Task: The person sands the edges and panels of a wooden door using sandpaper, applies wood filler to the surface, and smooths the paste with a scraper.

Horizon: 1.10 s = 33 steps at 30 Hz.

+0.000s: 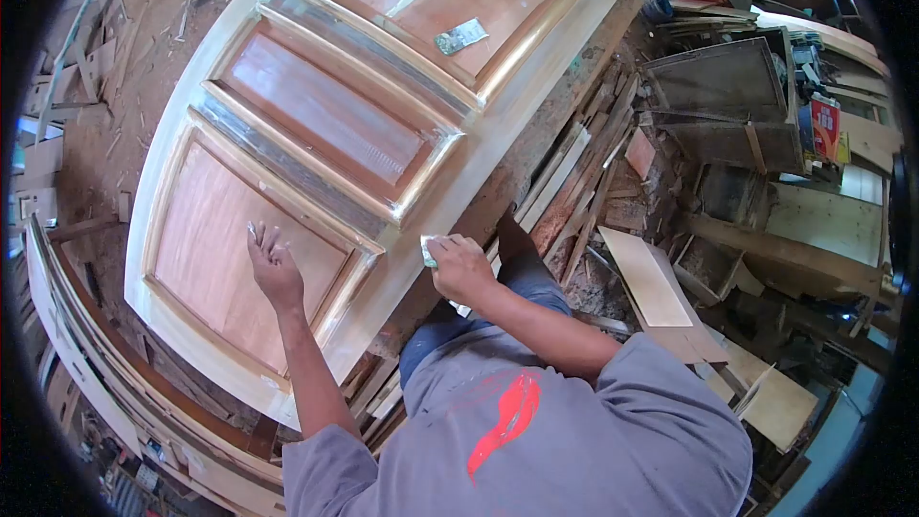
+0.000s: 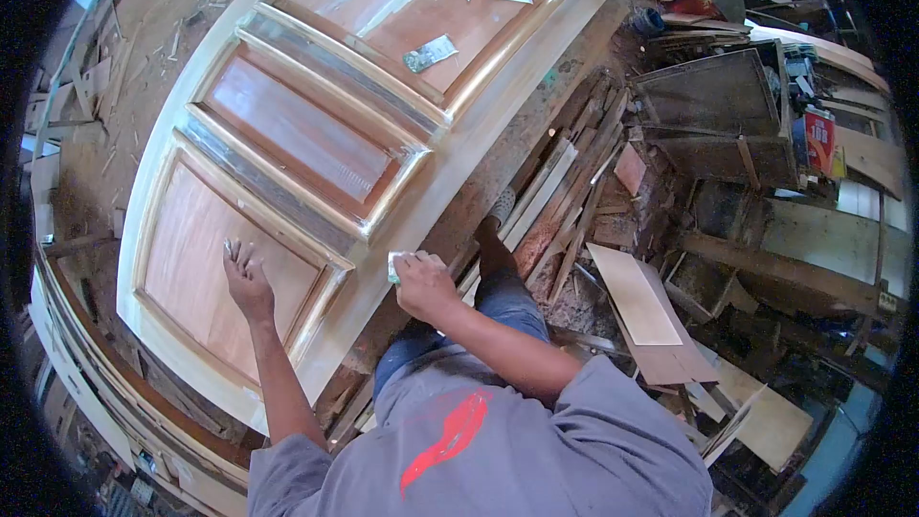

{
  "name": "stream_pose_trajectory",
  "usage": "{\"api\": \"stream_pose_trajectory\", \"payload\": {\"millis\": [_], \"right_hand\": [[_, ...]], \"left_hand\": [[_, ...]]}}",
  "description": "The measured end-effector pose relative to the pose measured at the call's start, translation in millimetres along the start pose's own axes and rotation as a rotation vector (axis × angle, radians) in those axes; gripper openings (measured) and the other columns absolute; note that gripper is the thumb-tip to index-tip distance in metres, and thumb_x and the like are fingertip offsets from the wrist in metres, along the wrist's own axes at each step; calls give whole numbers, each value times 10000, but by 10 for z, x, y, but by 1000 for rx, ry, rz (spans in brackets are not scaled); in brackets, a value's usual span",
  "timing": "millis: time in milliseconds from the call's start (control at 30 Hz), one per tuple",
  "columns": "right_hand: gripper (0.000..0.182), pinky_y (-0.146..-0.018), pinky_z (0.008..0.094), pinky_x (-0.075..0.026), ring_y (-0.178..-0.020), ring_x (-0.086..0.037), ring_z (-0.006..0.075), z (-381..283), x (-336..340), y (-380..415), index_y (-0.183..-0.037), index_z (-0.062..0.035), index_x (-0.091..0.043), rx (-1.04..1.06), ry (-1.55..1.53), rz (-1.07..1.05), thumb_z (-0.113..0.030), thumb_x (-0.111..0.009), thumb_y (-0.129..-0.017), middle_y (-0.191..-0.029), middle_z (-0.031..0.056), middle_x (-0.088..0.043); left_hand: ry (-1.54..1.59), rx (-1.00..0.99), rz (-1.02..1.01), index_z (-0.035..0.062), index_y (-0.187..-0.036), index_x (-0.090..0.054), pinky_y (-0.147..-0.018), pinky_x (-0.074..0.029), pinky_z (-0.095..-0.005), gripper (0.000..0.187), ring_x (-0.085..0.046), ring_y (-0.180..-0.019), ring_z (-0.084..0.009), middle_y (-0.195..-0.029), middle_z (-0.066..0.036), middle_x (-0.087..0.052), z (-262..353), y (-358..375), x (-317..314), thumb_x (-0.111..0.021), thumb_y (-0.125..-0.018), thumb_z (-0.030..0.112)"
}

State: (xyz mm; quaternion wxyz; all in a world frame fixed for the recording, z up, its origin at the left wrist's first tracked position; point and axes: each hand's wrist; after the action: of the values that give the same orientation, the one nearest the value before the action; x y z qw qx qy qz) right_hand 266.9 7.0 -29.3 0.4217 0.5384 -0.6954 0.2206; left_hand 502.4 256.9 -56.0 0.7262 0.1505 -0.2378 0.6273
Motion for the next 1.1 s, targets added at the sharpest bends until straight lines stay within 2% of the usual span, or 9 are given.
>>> {"api": "stream_pose_trajectory", "payload": {"millis": [100, 167, 233, 333, 500, 533, 667, 800, 1100], "right_hand": [[312, -853, 558, -536, -975, -686, 423, 239, 264, -28, -1112, 0, -688, -147, -221, -19, -131, -601, -842, -1001, 241, -702], [414, -919, 429, -559, -1030, -732, 355, 542, 568, -115, -1300, -15, -697, -365, -541, -6, -131, -625, -909, -1133, 270, -721], [373, -943, 338, -543, -1006, -714, 189, 779, 956, -166, -1293, 53, -694, -467, -718, 53, -91, -613, -959, -1127, 119, -781], [328, -905, 311, -512, -948, -663, 190, 1017, 1426, -91, -1204, -5, -706, -790, -818, 210, -159, -623, -927, -1045, 97, -725], [274, -943, 338, -530, -1017, -698, 217, 1919, 1561, 231, -1181, 6, -694, -623, -1259, 377, -109, -621, -943, -1105, 98, -732], [270, -943, 338, -527, -1001, -699, 211, 2004, 1637, 262, -1170, 6, -702, -638, -1286, 416, -112, -626, -939, -1090, 92, -735], [265, -946, 340, -523, -985, -704, 201, 2343, 2012, 278, -1153, 16, -717, -668, -1345, 530, -104, -628, -935, -1077, 90, -746], [251, -959, 363, -539, -1016, -710, 231, 2919, 2274, 110, -1165, 26, -697, -719, -1457, 573, -56, -611, -944, -1099, 105, -741], [231, -963, 384, -546, -1017, -712, 252, 4493, 3057, -565, -1135, 25, -701, -664, -1701, 563, -52, -629, -929, -1090, 109, -737]], "left_hand": [[-2, 298, -110, 29, -1610, -350, -806, -648, -333, 676, -685, -1215, -304, -1530, -206, -521, 443, 6, 190, -488, -965, -118], [-14, 224, -74, 20, -1596, -370, -810, -655, -312, 693, -659, -1258, -305, -1558, -198, -487, 455, 47, 230, -511, -937, -143], [12, 126, -25, 14, -1580, -394, -841, -660, -318, 691, -653, -1264, -300, -1584, -190, -452, 415, 67, 212, -529, -923, -152], [140, 1, 67, 5, -1553, -439, -905, -651, -346, 646, -671, -1215, -269, -1580, -181, -449, 262, 94, 101, -560, -934, -135], [231, 14, 3, -27, -1506, -502, -860, -588, -293, 537, -687, -1058, -158, -1276, -138, -672, 602, 20, -178, -655, -992, -46], [306, 131, -16, -51, -1352, -644, -783, -542, -245, 373, -651, -879, -89, -925, -62, -719, 1001, 14, -215, -725, -1001, 46], [21, 122, -66, 1, -932, -819, -765, -537, -313, 288, -621, -747, -133, -667, -76, -670, 1378, -35, -605, -692, -1051, 230], [-276, -82, -129, 15, -814, -799, -960, -486, -495, 624, -655, -859, -360, -687, -115, -697, 1707, -53, -1114, -472, -1124, 447], [-474, -3, -402, 48, -598, -703, -1044, -413, -504, 515, -657, -703, -261, -651, -87, -702, 2940, 109, -2525, -627, -1038, 305]]}}
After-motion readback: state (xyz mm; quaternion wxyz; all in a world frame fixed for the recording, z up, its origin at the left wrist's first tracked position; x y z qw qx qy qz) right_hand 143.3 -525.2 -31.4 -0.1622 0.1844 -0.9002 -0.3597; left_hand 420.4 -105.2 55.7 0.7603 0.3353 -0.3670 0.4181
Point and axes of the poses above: each hand's wrist, its own y-axis away from the middle knuckle, its own x-axis out of the back of the hand, z = x × y
